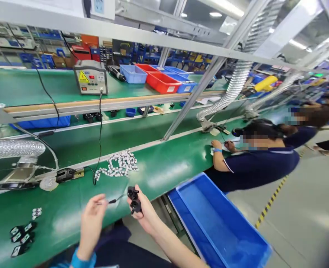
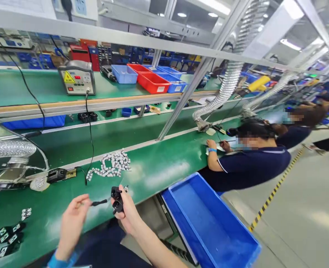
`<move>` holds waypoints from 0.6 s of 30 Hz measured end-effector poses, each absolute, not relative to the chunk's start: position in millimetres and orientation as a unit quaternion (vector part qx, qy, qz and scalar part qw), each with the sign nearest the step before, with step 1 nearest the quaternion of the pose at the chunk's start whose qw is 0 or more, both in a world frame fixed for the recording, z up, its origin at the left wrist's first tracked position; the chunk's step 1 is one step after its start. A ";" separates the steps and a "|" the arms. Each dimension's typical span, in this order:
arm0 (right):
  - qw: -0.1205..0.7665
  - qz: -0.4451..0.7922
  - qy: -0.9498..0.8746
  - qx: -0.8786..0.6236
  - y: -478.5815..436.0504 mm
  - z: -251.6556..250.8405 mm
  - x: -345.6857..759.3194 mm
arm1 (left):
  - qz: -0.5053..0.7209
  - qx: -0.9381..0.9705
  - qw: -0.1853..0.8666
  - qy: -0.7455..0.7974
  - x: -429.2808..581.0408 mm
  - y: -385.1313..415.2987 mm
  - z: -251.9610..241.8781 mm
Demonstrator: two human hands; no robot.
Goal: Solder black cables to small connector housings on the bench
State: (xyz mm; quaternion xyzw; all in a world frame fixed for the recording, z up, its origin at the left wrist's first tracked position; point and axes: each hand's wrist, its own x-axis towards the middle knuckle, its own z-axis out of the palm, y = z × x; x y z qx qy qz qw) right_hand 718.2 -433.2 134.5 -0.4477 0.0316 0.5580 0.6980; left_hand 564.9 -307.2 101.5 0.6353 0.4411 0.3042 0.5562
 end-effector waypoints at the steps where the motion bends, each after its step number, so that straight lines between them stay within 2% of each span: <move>1: 0.688 0.566 0.021 -0.453 -427.9 137.9 725.2 | 0.331 0.634 0.557 0.422 576.5 -320.1 107.3; 8: 0.600 0.655 -0.042 -0.457 -404.8 166.3 748.5 | 0.511 0.756 0.302 0.275 620.9 -332.6 137.9; 11: 0.571 0.694 -0.053 -0.436 -398.4 175.4 754.5 | 0.530 0.762 0.259 0.266 624.3 -336.4 147.2; 18: 0.456 0.746 -0.134 -0.466 -417.1 168.3 772.8 | 0.567 0.715 0.170 0.373 635.8 -395.2 157.7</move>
